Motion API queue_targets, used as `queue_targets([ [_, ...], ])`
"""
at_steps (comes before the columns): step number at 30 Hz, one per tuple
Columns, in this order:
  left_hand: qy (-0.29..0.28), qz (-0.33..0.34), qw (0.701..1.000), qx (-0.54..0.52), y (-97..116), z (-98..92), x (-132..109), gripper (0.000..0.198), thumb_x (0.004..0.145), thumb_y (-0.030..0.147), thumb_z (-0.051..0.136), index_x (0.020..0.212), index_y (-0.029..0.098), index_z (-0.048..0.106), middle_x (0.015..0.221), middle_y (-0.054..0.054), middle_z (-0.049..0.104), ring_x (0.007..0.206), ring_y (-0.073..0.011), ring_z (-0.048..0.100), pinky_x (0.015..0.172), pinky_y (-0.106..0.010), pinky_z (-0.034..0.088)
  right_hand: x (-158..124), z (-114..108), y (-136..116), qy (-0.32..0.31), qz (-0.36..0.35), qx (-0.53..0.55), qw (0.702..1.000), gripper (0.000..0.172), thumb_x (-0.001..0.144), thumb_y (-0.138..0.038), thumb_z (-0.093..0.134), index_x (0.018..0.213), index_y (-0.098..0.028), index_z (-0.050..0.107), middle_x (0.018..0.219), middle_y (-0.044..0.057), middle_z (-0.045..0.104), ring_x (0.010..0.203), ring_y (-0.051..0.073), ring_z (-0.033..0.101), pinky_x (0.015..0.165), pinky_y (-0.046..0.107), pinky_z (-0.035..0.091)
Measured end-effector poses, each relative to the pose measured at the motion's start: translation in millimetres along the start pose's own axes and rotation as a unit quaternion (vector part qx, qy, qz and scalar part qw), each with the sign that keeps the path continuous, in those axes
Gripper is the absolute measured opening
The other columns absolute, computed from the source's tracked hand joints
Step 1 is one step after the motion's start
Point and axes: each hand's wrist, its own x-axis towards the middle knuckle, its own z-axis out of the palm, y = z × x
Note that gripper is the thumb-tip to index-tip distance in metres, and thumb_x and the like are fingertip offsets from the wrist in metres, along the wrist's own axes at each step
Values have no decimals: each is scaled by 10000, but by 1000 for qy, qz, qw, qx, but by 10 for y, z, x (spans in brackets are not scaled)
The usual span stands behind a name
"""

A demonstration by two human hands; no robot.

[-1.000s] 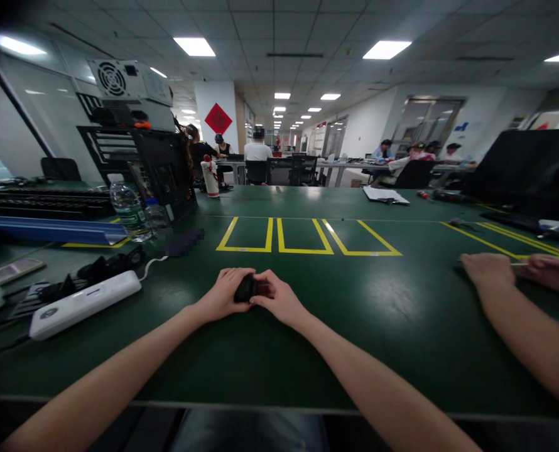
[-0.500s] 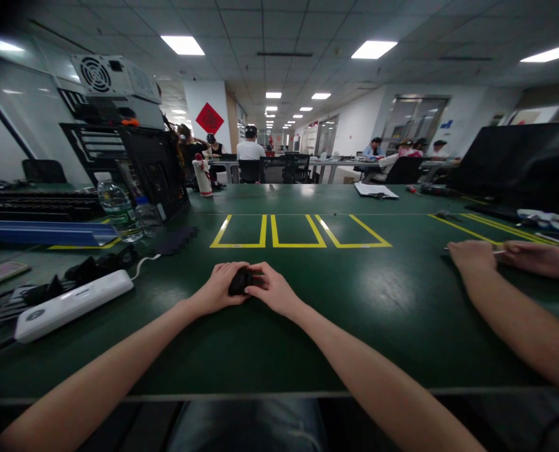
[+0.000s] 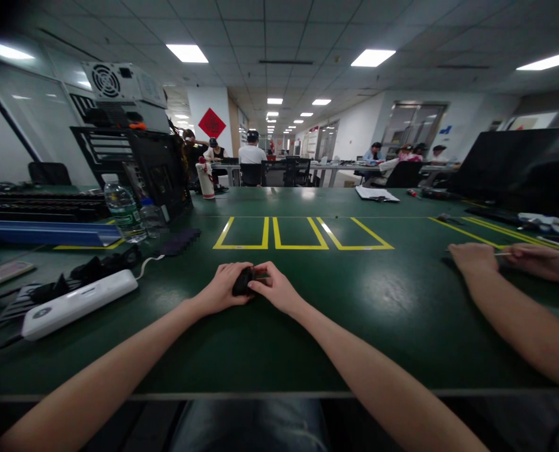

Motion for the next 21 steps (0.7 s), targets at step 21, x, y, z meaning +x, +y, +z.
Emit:
queue_targets([
  [21,0,1,1000,7,-21,22,6,592,637,332,613,1147,210,339,1070,-65,494,1010,-236,453,882,-391,285,29,-39,119,-37,-22,26,999,314,672,-211,605,926,-209,421,989,12,481,965,169,515,828,360,440],
])
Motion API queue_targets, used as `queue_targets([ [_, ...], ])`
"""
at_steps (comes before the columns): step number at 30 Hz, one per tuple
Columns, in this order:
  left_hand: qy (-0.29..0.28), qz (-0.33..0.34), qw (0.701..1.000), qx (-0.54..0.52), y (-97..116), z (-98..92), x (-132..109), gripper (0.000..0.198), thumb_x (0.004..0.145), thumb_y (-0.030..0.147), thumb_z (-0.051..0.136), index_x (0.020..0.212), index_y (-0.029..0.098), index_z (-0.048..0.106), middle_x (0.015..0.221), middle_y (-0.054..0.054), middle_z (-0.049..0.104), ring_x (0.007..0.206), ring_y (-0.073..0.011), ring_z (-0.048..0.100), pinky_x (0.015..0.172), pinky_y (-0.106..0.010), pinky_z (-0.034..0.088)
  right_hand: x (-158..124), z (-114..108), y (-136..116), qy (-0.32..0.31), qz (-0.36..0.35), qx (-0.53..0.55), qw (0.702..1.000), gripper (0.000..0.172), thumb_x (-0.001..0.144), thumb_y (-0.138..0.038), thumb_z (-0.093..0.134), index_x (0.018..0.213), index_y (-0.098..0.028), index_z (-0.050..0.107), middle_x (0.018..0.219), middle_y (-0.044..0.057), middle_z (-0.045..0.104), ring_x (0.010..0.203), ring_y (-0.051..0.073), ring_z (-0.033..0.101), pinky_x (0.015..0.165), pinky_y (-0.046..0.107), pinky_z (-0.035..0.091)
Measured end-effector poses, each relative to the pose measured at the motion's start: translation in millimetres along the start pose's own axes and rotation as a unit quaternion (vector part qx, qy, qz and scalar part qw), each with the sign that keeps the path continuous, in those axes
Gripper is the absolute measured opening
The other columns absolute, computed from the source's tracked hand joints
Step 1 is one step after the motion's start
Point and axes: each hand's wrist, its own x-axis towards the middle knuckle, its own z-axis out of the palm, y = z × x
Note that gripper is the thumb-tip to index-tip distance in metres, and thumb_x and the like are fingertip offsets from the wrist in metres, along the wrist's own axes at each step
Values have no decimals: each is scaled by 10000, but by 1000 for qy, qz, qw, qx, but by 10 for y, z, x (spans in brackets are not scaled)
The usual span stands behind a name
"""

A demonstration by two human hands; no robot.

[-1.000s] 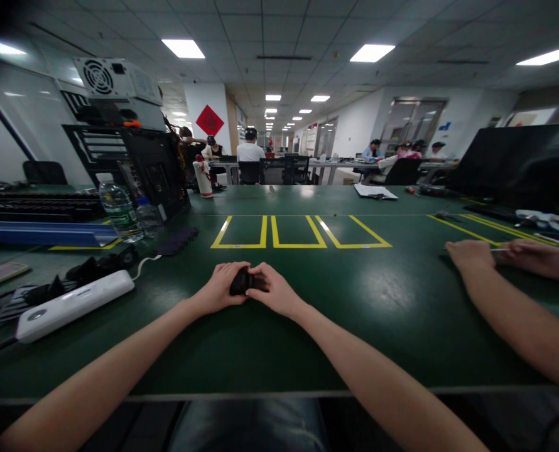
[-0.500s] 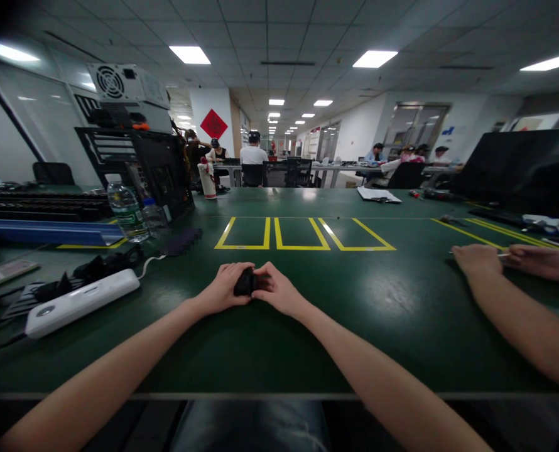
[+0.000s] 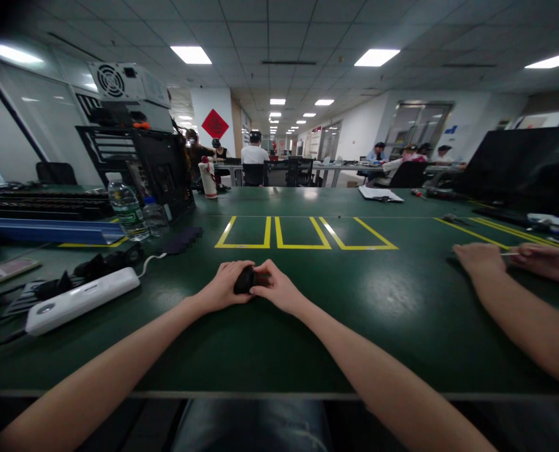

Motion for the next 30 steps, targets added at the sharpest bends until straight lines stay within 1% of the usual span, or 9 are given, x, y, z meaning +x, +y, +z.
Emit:
queue_targets([
  [2,0,-1,1000,2,-11,9,2,602,623,322,624,1143,208,341,1069,-65,494,1007,-238,453,885,-396,280,-10,-10,1,-8,4,8,1000,360,641,-198,635,922,-217,412,999,7,476,979,172,509,828,363,443],
  [3,0,-1,1000,2,-14,12,3,602,622,322,625,1141,208,342,1066,-64,495,1005,-237,454,886,-396,279,-10,-13,3,-10,8,8,1000,355,641,-206,636,917,-217,413,999,6,475,978,174,509,824,364,446],
  [8,2,2,1000,-4,6,3,7,584,642,350,609,1141,210,341,1050,-61,499,1004,-231,458,882,-385,286,21,-17,7,18,5,-22,1000,210,729,-280,542,901,-206,448,956,11,484,942,166,519,818,374,442],
  [12,-1,1,1000,-6,13,-6,9,581,645,349,607,1142,211,340,1050,-62,502,1003,-234,458,879,-387,290,32,-22,9,25,1,-22,999,259,714,-264,562,935,-196,447,984,25,483,959,165,509,857,380,416],
  [18,-5,5,1000,-1,-13,8,5,599,629,330,620,1146,207,342,1069,-63,497,999,-237,459,877,-390,289,2,-38,24,-9,2,5,1000,368,633,-200,640,933,-209,426,1003,13,470,980,171,500,836,366,432],
  [20,-2,3,1000,3,-17,13,3,600,622,330,627,1138,204,348,1068,-65,497,999,-238,459,875,-388,291,7,-36,35,-6,1,11,1000,345,639,-211,637,915,-208,429,976,6,470,961,163,507,821,345,438],
  [24,3,1,1000,2,-12,12,-1,594,629,353,621,1136,208,347,1056,-62,499,999,-236,461,873,-383,294,41,-20,43,23,0,-12,1000,228,706,-285,567,882,-198,451,900,1,488,870,144,532,785,333,442],
  [27,3,2,1000,0,-9,7,-2,588,635,360,615,1136,208,346,1047,-63,502,991,-234,465,867,-380,300,48,-8,29,32,-1,-26,999,245,713,-285,559,917,-200,454,940,15,484,910,150,515,822,346,424],
  [30,1,2,1000,-3,-16,6,-1,587,642,352,609,1143,210,339,1045,-60,504,991,-231,464,867,-378,299,27,-7,10,15,7,-19,1000,295,710,-262,565,968,-204,434,984,30,473,949,155,499,852,366,412],
])
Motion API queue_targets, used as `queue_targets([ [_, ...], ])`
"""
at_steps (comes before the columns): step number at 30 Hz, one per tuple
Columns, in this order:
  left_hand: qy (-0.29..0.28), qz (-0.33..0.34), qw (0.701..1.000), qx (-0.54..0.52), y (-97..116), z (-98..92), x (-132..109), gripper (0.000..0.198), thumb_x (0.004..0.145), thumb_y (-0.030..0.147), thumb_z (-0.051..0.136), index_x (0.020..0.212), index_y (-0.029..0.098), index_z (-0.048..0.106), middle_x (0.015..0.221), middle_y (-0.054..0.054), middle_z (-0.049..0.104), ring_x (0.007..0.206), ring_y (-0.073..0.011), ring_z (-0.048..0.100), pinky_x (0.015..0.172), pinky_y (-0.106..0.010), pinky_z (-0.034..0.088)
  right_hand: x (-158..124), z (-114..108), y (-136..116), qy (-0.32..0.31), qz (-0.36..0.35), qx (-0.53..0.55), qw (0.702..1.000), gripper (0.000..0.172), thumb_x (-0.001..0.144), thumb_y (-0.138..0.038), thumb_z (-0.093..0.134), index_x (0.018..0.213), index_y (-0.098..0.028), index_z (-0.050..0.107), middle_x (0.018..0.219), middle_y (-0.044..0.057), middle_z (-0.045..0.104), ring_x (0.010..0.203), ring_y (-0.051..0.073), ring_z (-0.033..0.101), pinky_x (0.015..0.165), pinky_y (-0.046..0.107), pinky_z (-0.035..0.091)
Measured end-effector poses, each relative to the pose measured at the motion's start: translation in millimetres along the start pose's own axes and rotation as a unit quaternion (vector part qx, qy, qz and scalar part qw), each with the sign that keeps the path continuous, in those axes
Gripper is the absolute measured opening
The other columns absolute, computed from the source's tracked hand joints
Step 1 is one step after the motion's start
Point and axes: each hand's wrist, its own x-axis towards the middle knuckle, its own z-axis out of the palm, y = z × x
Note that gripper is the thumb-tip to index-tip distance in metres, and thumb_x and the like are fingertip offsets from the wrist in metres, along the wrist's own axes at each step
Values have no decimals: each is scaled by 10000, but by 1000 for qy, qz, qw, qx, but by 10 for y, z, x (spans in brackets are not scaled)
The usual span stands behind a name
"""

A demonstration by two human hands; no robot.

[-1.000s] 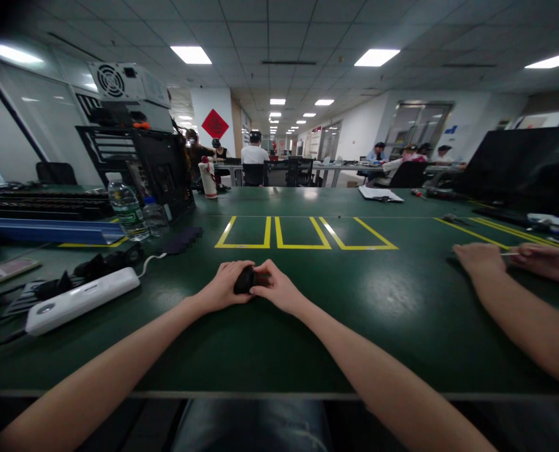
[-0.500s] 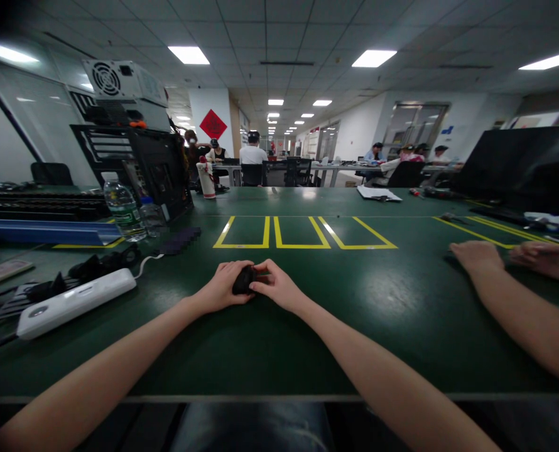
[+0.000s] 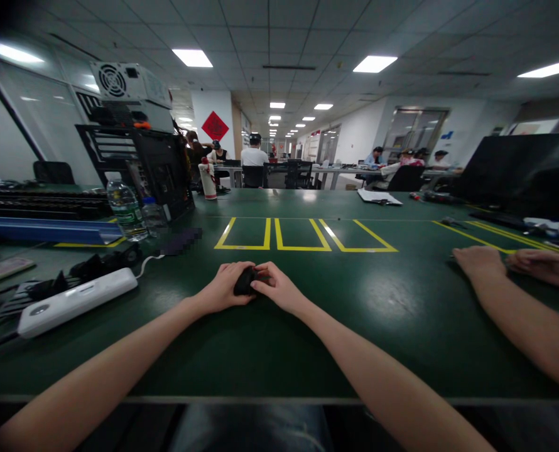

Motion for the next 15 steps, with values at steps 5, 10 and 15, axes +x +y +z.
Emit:
queue_targets([
  [5,-5,-5,1000,-1,-9,7,2,593,628,342,620,1137,213,345,1067,-57,497,1005,-236,458,876,-381,287,-37,-18,-19,-34,6,20,999,362,657,-225,620,953,-217,414,1039,21,449,976,166,498,836,370,433],
  [10,2,-9,1000,-7,12,1,6,581,626,348,621,1124,211,354,1039,-53,505,989,-233,466,868,-377,293,-17,0,-41,6,-2,-8,1000,216,733,-285,534,912,-202,448,937,13,480,901,151,518,803,350,443],
  [15,-3,-8,1000,-13,29,-9,11,554,636,340,611,1114,212,362,1023,-51,507,971,-232,471,854,-376,304,-9,4,-38,4,13,-1,1000,279,708,-273,567,940,-187,437,986,37,477,944,161,501,836,365,423],
])
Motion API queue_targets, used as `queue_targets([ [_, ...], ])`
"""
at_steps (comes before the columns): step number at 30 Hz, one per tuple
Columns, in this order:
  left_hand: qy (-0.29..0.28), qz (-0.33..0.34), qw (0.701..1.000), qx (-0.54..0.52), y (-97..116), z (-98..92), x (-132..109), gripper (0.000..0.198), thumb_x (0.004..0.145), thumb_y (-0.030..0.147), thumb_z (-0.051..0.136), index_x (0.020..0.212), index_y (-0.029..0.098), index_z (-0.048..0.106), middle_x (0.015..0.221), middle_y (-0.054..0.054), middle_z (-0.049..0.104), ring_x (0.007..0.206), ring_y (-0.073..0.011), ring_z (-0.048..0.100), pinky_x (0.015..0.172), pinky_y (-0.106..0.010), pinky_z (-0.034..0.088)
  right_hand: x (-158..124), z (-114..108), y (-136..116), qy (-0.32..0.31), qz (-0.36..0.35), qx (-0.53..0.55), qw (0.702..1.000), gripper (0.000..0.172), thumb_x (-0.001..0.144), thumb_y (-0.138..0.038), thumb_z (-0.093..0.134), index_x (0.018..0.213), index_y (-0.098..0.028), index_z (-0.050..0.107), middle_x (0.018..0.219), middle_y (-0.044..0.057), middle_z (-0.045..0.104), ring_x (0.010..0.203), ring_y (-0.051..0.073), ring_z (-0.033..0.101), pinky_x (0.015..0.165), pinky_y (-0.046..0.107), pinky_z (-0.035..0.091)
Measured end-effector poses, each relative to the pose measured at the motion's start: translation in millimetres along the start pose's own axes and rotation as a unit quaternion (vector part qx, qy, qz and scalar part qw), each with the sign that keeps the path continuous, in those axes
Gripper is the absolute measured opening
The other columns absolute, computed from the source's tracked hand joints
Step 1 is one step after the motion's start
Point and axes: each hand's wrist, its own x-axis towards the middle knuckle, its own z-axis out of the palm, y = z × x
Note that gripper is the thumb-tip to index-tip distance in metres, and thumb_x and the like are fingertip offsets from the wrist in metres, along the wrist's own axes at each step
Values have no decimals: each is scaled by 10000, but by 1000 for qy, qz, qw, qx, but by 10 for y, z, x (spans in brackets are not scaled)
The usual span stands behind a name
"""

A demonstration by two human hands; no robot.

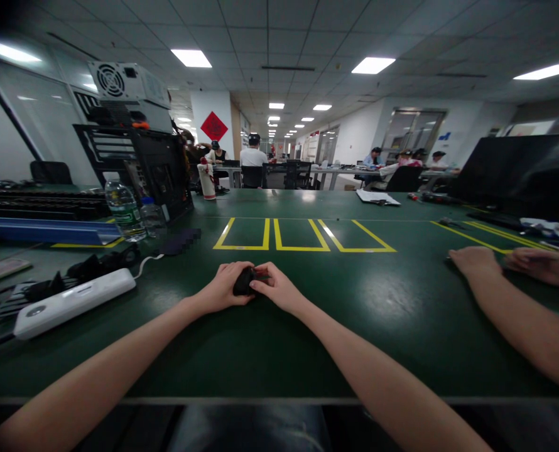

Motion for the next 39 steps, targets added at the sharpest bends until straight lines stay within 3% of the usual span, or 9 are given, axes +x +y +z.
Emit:
queue_targets([
  [5,-2,3,1000,12,-18,15,3,585,608,314,632,1114,205,359,1037,-59,499,979,-238,460,856,-384,300,-15,-22,31,-31,-17,27,999,380,625,-207,650,919,-209,410,1009,18,458,968,164,496,826,357,432],
  [11,5,2,1000,10,-8,12,5,577,623,330,624,1119,208,357,1028,-55,499,978,-233,464,855,-377,303,-2,-11,-10,5,-21,-16,1000,204,735,-281,534,897,-195,445,927,11,480,898,147,519,816,354,432],
  [22,-6,-2,1000,3,9,-10,4,575,622,318,620,1124,217,357,1047,-56,497,997,-242,455,862,-387,294,-29,-38,3,-32,-3,22,999,387,621,-202,650,920,-212,405,1029,17,454,969,168,501,824,367,448],
  [28,-1,-4,1000,2,17,-12,-1,573,625,338,619,1123,216,362,1030,-55,504,974,-239,468,850,-381,304,-17,-26,-29,-8,-19,1,1000,224,724,-277,549,902,-198,437,941,11,479,916,150,516,814,348,441],
  [34,1,-2,1000,6,15,3,6,564,626,327,617,1116,214,362,1026,-51,506,974,-233,470,849,-374,305,-10,-34,-5,-15,-7,-1,1000,295,705,-250,575,954,-191,429,1012,32,473,964,156,499,865,367,410],
  [39,0,-7,1000,12,18,5,7,590,608,307,627,1123,215,354,1048,-58,499,997,-245,458,853,-383,301,-23,-47,34,-36,-8,26,999,398,616,-209,656,922,-216,402,1023,12,447,970,164,499,823,357,439],
])
